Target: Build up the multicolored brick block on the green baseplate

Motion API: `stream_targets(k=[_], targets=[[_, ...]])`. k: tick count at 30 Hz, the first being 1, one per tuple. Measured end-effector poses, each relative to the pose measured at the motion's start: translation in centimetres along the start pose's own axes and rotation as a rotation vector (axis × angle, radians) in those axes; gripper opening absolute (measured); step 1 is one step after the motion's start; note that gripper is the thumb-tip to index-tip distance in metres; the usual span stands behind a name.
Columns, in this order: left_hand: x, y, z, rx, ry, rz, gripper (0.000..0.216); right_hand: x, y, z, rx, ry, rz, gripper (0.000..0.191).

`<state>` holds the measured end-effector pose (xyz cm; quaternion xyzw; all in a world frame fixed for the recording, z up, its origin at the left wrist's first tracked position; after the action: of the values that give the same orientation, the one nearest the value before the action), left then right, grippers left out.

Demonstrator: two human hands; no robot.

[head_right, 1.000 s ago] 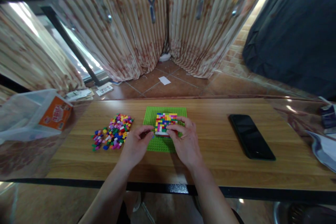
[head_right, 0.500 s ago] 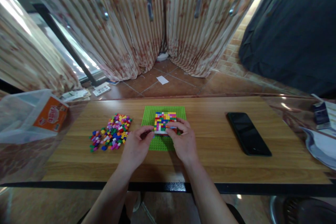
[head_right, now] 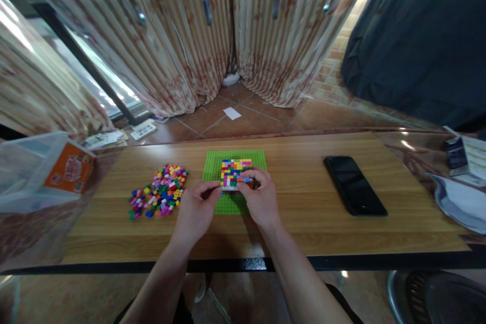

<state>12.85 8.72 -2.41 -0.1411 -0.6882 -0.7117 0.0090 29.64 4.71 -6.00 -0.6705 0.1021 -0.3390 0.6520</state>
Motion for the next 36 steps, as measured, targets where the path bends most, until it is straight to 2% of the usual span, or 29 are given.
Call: stream_targets(k=[6, 12, 18, 23, 27, 32, 36], targets=[[0.6, -0.1, 0.2, 0.017, 0.027, -0.130, 0.016, 0.4, -0.1, 0.0, 0.004, -0.034, 0.042, 0.026], [1.0, 0.0, 0.2, 0.027, 0.045, -0.313, 0.018, 2.4, -1.4, -0.5, 0.032, 0.129, 0.023, 0.025], [-0.2, 0.6, -0.1, 0.045, -0.021, -0.445, 0.018, 1.3, -4.6, -2.2, 0.291, -0.113, -0.135, 0.022], [-1.2, 0.9, -0.5, 0.051, -0.090, -0.510, 0.018, 0.7, -5.1, -3.0, 0.379, -0.154, -0.192, 0.016], [-1.3, 0.8, -0.5, 0.061, -0.089, -0.497, 0.019, 1.9, -4.4, -2.0, 0.356, -0.130, -0.188, 0.015], [-0.1, 0.5, -0.1, 0.004, 0.029, -0.368, 0.019, 4.2, -2.2, 0.0, 0.204, -0.049, -0.195, 0.016], [0.6, 0.3, 0.0, 0.006, 0.097, -0.291, 0.019, 4.4, -1.1, 0.5, 0.122, -0.080, -0.187, 0.019]])
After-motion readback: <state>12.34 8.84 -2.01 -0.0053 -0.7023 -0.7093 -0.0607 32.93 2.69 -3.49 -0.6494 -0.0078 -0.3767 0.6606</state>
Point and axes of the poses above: each hand's wrist, its own z-axis towards the middle knuckle, its own x-axis out of the back of the hand, y = z × x, the point moved 5 cm from there along z, towards the middle knuckle, and after that the axes turned 13 degrees about -z, right-handed, at the moved point
